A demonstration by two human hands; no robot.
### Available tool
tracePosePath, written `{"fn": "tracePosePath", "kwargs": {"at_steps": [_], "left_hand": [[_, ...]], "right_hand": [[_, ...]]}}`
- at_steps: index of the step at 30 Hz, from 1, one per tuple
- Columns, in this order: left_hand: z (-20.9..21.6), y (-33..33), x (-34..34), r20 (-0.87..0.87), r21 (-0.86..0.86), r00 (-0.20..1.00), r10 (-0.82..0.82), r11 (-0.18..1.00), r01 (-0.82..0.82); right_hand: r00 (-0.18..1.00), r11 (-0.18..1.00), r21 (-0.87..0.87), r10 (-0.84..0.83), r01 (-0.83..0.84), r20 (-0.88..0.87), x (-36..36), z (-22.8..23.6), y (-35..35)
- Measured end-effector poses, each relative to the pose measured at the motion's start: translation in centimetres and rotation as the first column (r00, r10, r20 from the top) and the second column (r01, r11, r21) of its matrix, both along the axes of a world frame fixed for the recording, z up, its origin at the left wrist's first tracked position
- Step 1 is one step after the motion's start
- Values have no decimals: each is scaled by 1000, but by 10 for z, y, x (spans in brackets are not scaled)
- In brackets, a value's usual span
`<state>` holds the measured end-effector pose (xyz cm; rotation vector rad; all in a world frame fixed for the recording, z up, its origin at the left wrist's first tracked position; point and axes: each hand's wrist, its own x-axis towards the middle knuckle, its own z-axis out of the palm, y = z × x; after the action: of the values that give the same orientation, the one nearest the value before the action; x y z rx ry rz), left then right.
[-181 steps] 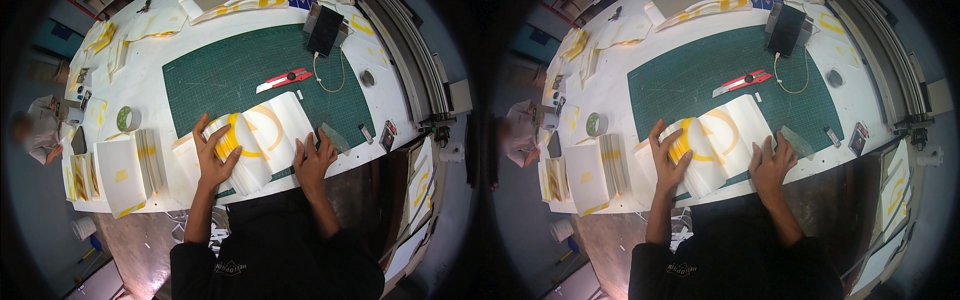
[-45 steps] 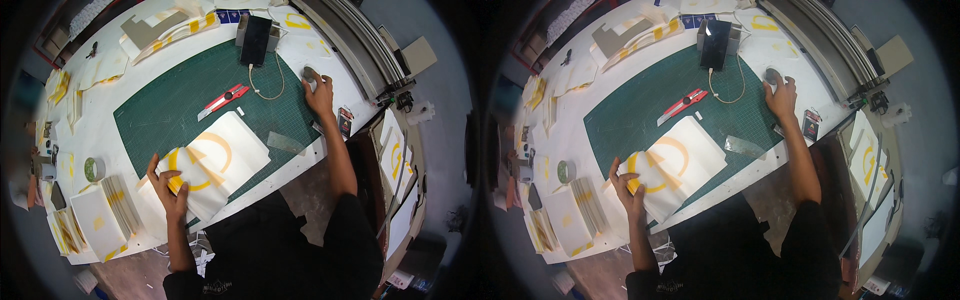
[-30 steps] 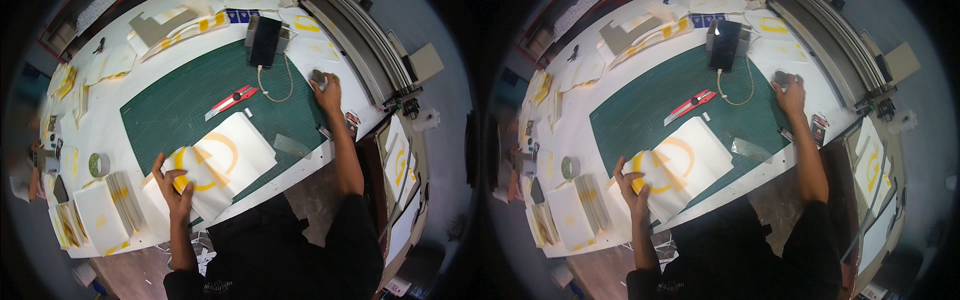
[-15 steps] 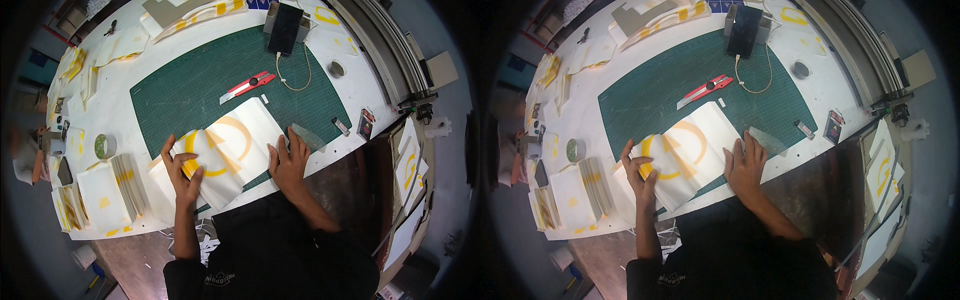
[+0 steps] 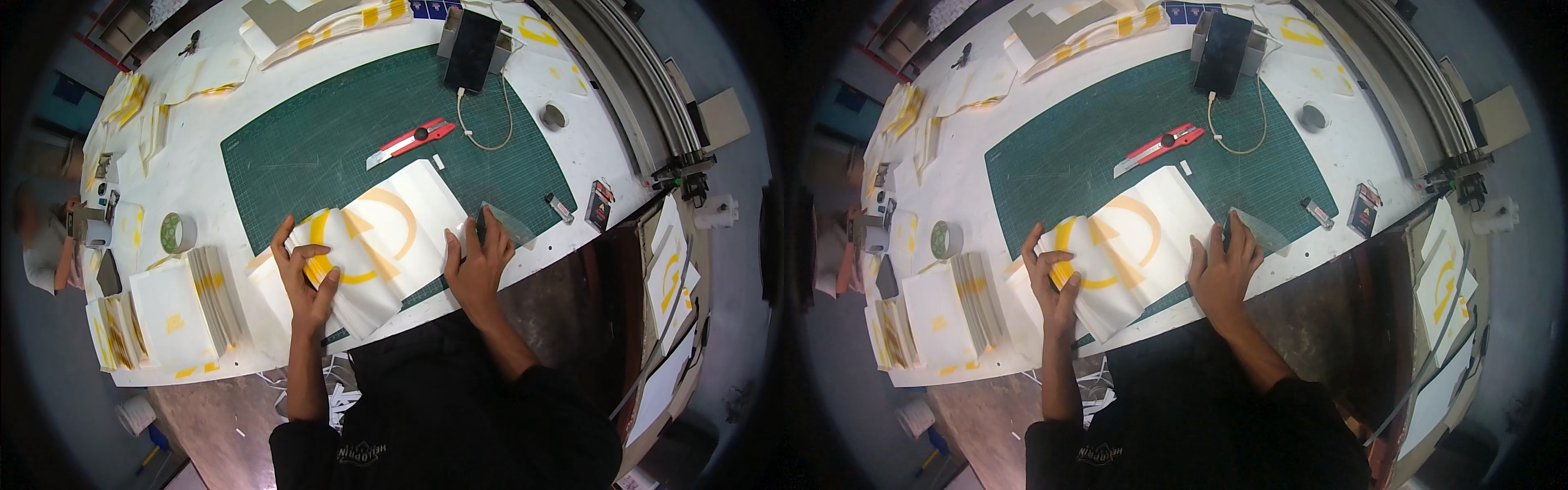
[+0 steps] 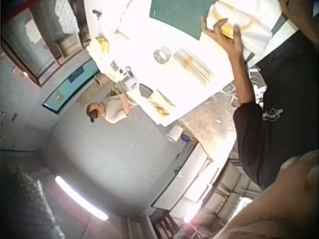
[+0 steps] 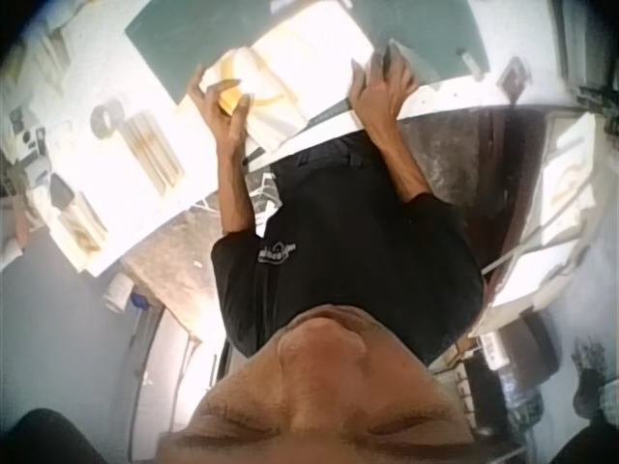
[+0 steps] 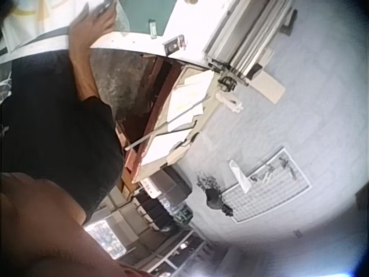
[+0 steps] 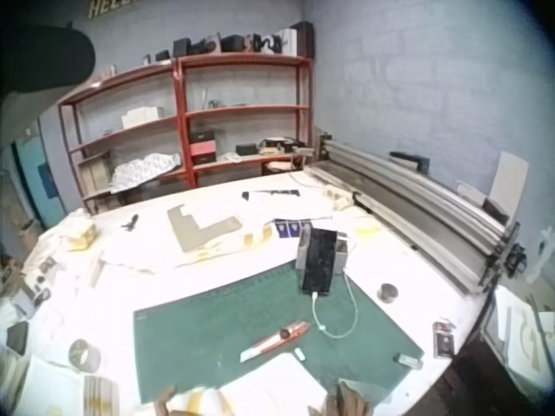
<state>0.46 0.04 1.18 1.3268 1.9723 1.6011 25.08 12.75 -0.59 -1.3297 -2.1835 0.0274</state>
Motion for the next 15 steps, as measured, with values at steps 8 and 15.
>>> {"fn": "tracePosePath", "kwargs": {"at_steps": [8, 15], "left_hand": [[-3, 1, -2, -3, 6, 1000, -11, 1000, 11], [-3, -1, -2, -6, 5, 1000, -6, 1000, 6]], "right_hand": [[998, 999, 24, 36, -38, 51, -2, -5, -2], [789, 842, -153, 399, -517, -467, -6, 30, -21]]}}
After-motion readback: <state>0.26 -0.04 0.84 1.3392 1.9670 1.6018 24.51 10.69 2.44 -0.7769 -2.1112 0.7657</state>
